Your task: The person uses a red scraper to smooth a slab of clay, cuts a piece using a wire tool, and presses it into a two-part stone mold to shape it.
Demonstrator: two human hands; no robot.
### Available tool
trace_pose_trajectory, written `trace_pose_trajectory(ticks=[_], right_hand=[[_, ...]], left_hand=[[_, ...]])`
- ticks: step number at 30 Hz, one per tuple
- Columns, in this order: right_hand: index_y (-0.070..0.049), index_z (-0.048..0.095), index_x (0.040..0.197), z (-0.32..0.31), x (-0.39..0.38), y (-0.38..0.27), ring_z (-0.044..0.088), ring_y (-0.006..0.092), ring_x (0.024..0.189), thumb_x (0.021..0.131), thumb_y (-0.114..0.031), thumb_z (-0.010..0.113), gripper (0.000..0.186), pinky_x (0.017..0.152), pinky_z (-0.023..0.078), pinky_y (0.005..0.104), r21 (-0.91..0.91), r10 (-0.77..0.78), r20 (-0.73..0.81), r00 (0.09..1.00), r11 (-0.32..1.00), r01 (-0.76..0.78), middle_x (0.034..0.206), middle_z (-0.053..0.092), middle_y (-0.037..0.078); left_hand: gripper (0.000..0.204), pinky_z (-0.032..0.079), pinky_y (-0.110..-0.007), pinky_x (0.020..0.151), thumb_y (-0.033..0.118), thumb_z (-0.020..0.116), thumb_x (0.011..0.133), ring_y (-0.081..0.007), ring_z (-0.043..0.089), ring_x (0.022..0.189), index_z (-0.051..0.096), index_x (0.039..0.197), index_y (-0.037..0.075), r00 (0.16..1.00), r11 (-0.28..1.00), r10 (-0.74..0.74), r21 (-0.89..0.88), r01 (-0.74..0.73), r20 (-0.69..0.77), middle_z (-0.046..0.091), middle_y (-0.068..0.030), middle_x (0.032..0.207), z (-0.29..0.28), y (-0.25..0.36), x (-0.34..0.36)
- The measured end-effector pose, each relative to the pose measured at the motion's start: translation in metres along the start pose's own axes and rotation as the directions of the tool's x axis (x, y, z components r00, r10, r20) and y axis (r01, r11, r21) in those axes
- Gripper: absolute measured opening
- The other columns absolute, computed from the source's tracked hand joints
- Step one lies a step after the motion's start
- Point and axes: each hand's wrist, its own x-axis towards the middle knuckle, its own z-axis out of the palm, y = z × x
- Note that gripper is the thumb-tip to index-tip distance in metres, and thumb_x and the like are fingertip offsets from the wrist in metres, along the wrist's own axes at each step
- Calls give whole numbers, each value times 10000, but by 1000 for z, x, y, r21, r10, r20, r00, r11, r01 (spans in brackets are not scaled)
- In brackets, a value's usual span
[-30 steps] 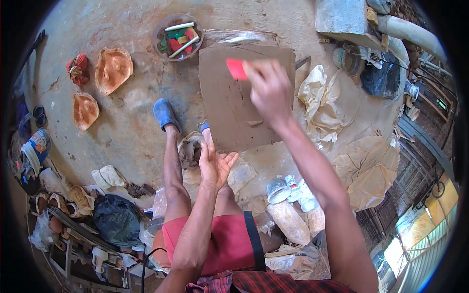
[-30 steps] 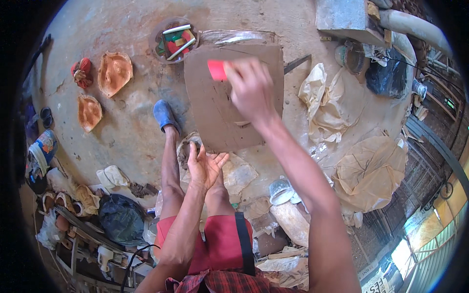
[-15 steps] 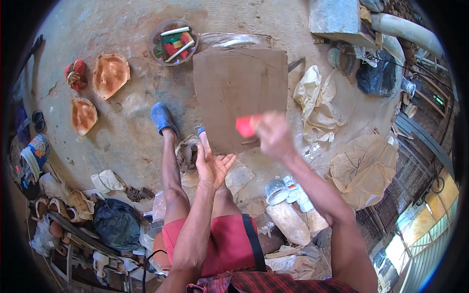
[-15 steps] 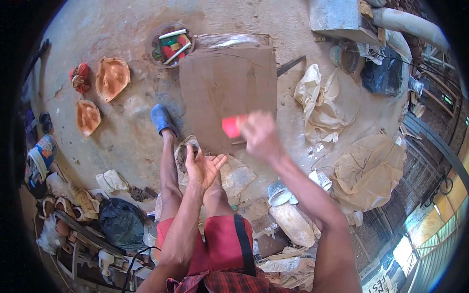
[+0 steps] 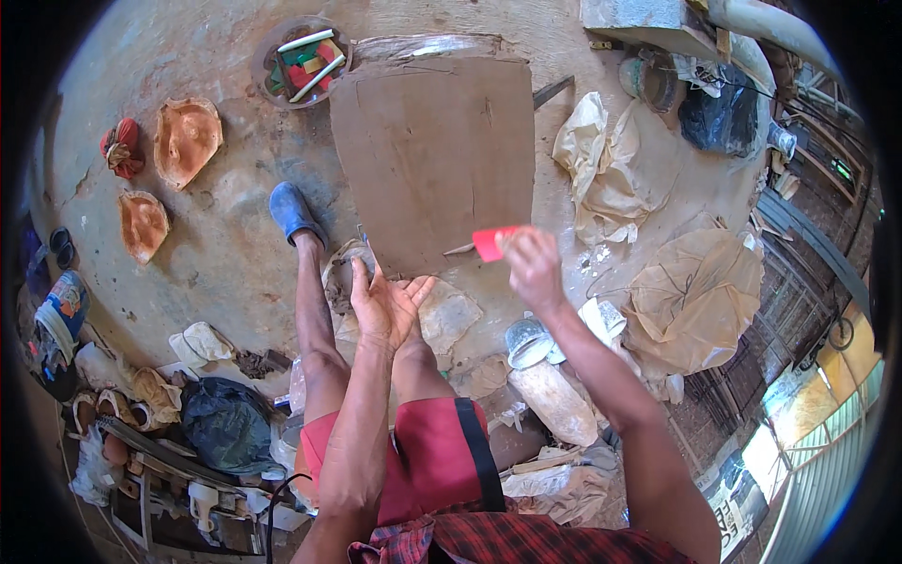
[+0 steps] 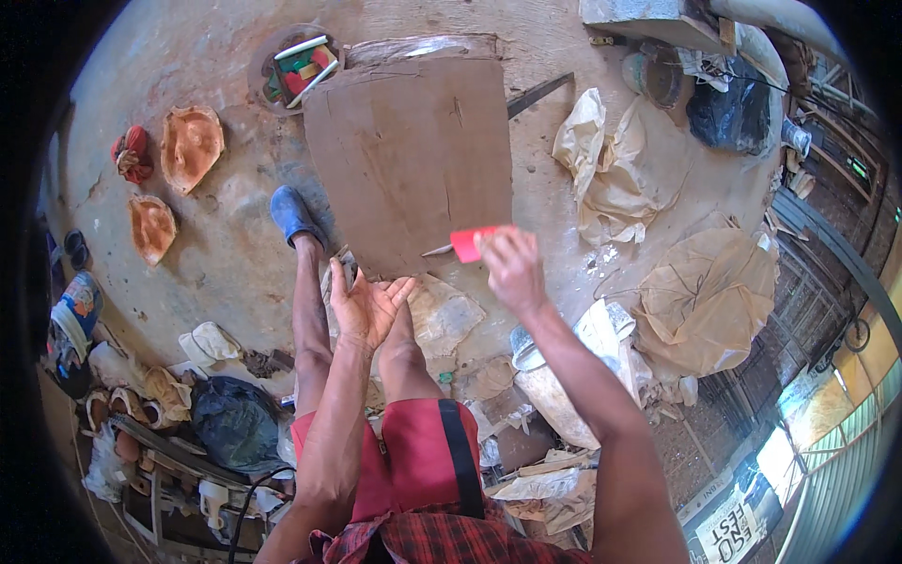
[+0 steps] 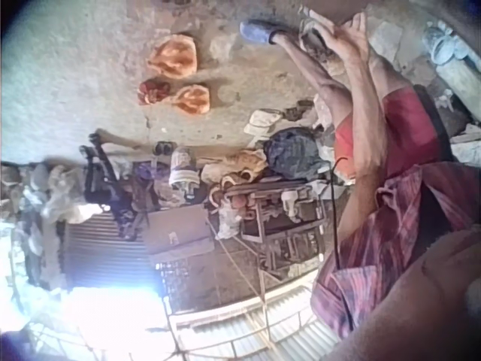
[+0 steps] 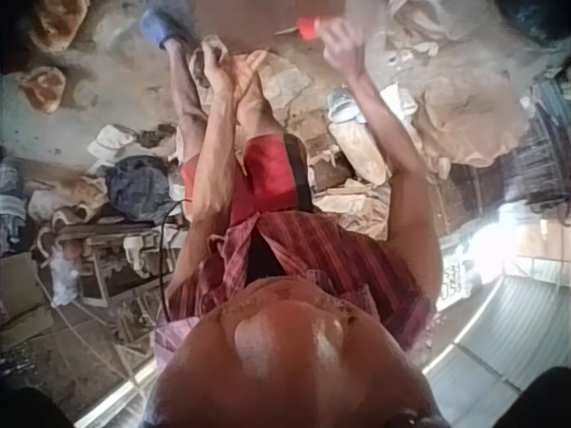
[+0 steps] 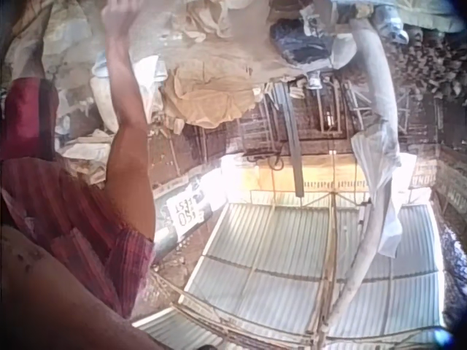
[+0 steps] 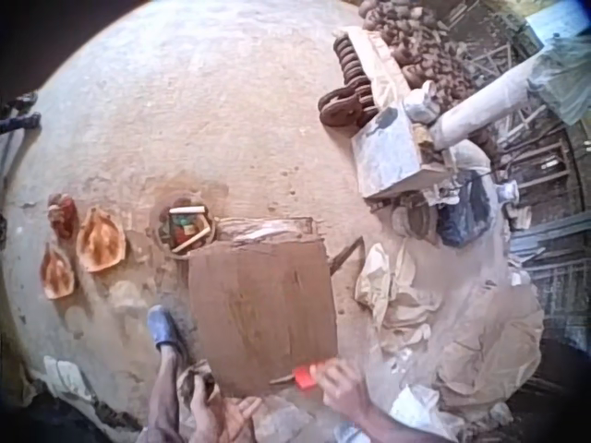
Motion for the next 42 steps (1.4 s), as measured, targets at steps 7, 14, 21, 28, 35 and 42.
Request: trace_pose_trajectory(ticks=[7, 14, 21, 28, 35, 42], right_hand=[[-20, 795, 1160, 0, -1, -20, 703, 284, 892, 897, 50, 712, 285, 773, 569, 423, 228, 506, -197, 840, 857, -462, 984, 708, 122], [10, 781, 1157, 47, 10, -101, 705, 295, 872, 890, 59, 703, 283, 766, 573, 408, 304, 804, -226, 550, 594, -745, 984, 696, 131], [-6, 787, 1143, 67, 44, -199, 723, 309, 906, 885, 29, 724, 268, 781, 598, 413, 337, 734, -239, 636, 677, -654, 1007, 720, 134], [-13, 791, 1096, 74, 63, -244, 734, 333, 910, 894, -19, 752, 206, 820, 599, 430, 652, 653, -30, 756, 587, -481, 1010, 748, 142], [-2, 685, 791, 7, 132, -154, 643, 290, 697, 873, -35, 751, 111, 630, 479, 412, 807, 699, -77, 711, 462, -368, 813, 669, 150], [-6, 769, 986, 1, 200, -3, 663, 296, 788, 866, 9, 714, 133, 689, 559, 430, -118, 223, -419, 880, 948, -296, 863, 644, 109]], left_hand=[[907, 503, -490, 1111, 786, 469, 1006, -355, 644, 1227, 444, 1578, 83, 996, 973, -68, 218, 78, -56, 548, -186, 1497, -2, 14, -2], [939, 253, -405, 1243, 810, 332, 1030, -203, 373, 1503, 307, 1683, 136, 999, 911, 27, 411, -15, -25, 367, -29, 1692, -5, 19, -13], [1092, 293, -397, 1251, 908, 286, 963, -224, 401, 1509, 333, 1672, 79, 996, 940, -76, 337, 56, 48, 410, -75, 1669, -4, 33, -12], [1104, 250, -367, 1274, 895, 268, 974, -240, 325, 1567, 228, 1694, 59, 999, 868, 21, 495, -42, 48, 344, -78, 1694, -33, 68, -28], [1045, 235, -421, 1286, 826, 458, 979, -285, 233, 1624, -46, 1736, 312, 861, 710, 453, 490, -506, 233, 72, -74, 1816, 38, 81, -60], [939, 140, -514, 1299, 569, 559, 1064, -354, 93, 1656, -70, 1727, 352, 929, 789, 341, 493, -367, 145, 3, -46, 1820, 0, 55, -40]])
